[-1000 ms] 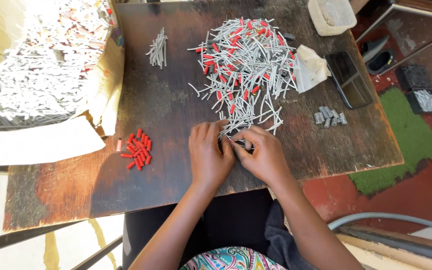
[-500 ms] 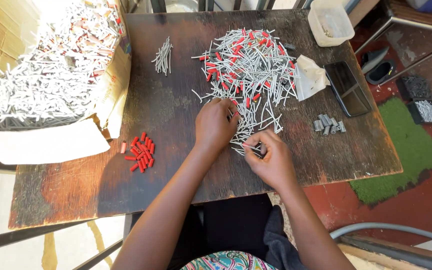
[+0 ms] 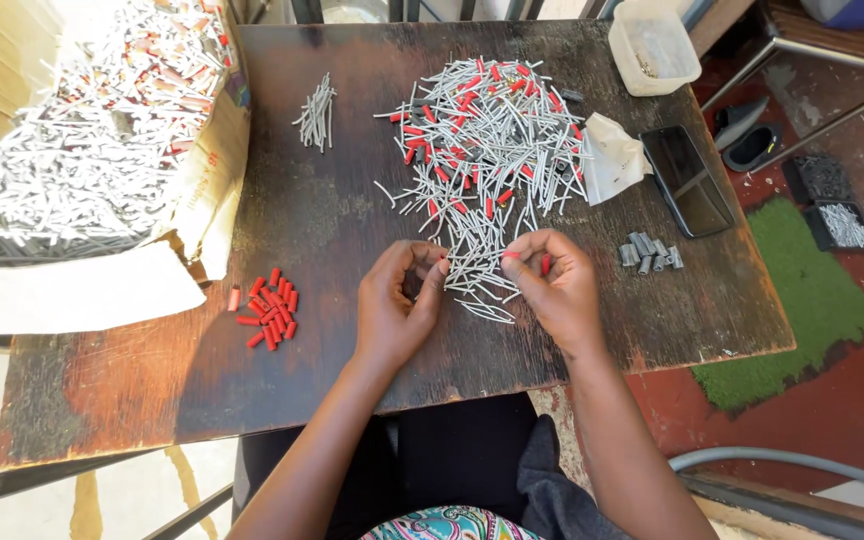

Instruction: The person sorts a mixture of red and silver fasteners on a wooden table. They separate the red plastic caps from the silver metal nails and organize them into distinct piles.

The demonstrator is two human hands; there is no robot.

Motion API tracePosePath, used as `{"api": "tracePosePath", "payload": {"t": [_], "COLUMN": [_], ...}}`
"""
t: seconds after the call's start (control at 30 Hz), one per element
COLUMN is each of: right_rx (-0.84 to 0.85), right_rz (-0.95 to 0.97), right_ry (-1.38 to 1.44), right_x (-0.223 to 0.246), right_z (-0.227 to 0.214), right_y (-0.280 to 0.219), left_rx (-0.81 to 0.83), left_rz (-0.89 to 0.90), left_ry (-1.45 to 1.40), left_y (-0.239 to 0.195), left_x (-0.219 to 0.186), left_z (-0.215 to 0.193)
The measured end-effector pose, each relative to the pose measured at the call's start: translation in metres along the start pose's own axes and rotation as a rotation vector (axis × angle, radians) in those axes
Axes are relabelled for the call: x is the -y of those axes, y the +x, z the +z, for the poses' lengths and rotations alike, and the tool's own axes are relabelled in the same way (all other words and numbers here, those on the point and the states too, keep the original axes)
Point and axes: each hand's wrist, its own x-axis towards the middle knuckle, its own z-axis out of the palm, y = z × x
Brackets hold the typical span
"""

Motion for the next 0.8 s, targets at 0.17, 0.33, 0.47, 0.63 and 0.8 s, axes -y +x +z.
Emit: {"api": "tracePosePath", "payload": {"t": [0.17,0.33,0.47,0.63,0.8], "right_rx": [-0.069,0.016,0.149,0.147,0.091], "right_rz": [0.129,0.011,-0.067,-0.038,0.392], "right_ry": [0.266,-0.054,-0.656,-0.656,0.421], "right_x": [0.009,-0.013,-0.016,-0.007,-0.008], "right_z": [-0.014,-0.018,-0.01,-0.002,-0.027], "right_y": [0.034,0.075,0.092,0.087,0.084], "left_rx": [-0.03,-0.025,-0.066,-0.108,-0.106], "left_rz": [0.009,0.005,-0.034,-0.055,-0.086], "left_ry": [0.001,-0.011,-0.034,-0.062,-0.102], "left_y": [-0.007,-0.006,-0.007,-0.006,-0.007], "left_x": [0.009,0.01,0.019,0.019,0.028], "left_z": [-0.001,-0.002,0.0,-0.003,-0.001]}}
